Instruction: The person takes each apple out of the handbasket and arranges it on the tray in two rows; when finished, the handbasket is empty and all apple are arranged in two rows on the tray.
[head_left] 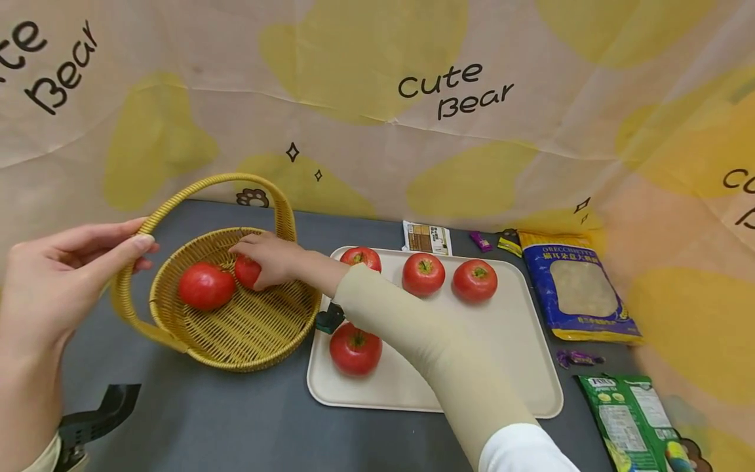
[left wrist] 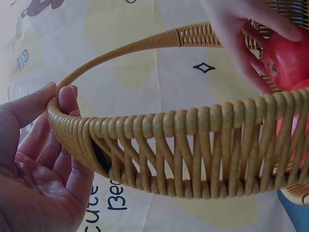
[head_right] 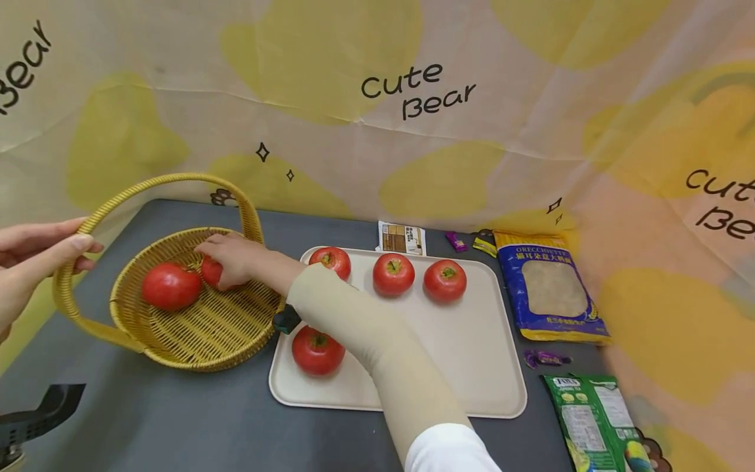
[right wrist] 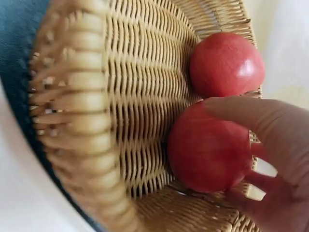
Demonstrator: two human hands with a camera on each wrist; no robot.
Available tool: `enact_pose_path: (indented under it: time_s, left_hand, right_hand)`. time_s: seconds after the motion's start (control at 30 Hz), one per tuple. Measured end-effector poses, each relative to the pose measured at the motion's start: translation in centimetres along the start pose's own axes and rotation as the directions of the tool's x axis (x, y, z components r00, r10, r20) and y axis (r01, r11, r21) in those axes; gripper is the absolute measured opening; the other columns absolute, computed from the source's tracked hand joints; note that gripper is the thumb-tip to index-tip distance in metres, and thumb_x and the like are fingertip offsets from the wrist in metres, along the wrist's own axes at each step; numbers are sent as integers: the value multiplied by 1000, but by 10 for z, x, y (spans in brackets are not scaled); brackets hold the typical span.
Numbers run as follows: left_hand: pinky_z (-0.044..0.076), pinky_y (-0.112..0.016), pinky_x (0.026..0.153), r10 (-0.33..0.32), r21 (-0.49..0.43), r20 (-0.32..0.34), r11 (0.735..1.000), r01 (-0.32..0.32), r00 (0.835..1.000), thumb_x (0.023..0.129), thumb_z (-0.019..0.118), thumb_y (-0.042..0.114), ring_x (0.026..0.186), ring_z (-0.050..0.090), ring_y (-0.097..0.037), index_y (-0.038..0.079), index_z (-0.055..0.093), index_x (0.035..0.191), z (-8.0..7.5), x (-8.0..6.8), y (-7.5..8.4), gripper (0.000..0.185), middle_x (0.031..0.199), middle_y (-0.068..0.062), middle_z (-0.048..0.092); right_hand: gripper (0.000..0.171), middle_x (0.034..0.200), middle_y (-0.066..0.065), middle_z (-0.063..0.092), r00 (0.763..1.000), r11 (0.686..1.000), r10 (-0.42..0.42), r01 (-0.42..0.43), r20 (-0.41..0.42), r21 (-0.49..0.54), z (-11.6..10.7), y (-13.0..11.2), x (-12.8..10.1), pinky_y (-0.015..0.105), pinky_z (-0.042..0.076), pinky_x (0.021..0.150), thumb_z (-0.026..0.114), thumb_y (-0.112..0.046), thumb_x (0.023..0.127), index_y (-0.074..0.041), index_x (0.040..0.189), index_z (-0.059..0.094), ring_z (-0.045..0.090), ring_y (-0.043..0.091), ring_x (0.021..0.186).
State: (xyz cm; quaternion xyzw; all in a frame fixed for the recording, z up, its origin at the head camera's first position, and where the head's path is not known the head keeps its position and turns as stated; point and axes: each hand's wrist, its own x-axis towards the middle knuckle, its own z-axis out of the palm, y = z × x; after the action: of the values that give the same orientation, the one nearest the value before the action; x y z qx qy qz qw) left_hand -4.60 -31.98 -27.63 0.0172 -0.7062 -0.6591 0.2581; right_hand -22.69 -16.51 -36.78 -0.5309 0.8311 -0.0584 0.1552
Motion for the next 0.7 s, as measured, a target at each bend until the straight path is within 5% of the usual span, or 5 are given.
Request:
enact_pose_path:
  time_s: [0.17,0.33,0.53,0.7]
  left_hand:
    - [54,-14,63,14,10,8,1000,-14,1000,80,72,-14,60,70,-9,-6,73,102,-1,-1,1,24,83,0,75]
    - [54,-14,63,17,6,18,1000,-17,1000,80,72,-13,61,70,-9,-7,73,103,0,0,0,24,85,0,75]
    - [54,-14,63,9,18,12,1000,-9,1000,80,72,-12,60,70,-9,-6,73,103,1,0,-1,24,85,1,75]
    - [53,-13,62,4,17,7,1000,-4,1000,81,71,-14,60,69,-9,-3,74,103,1,-2,1,25,86,2,75]
  right_hand:
    - [81,157,-7,24,990,990,112,-104,85,-94,1,-8,8,27,44,90,74,-28,84,-35,152,31,26,19,138]
    - [74,147,-7,34,986,985,149,-141,77,-101,5,-8,7,28,46,85,76,-29,83,-37,145,37,35,16,126]
    - [73,135,-3,39,995,993,99,-98,9,-65,7,-2,-2,25,46,85,80,-32,79,-30,139,38,41,16,118]
    - [82,139,1,40,996,997,9,-2,-88,78,7,4,-21,24,44,91,82,-37,75,-22,142,37,41,16,121]
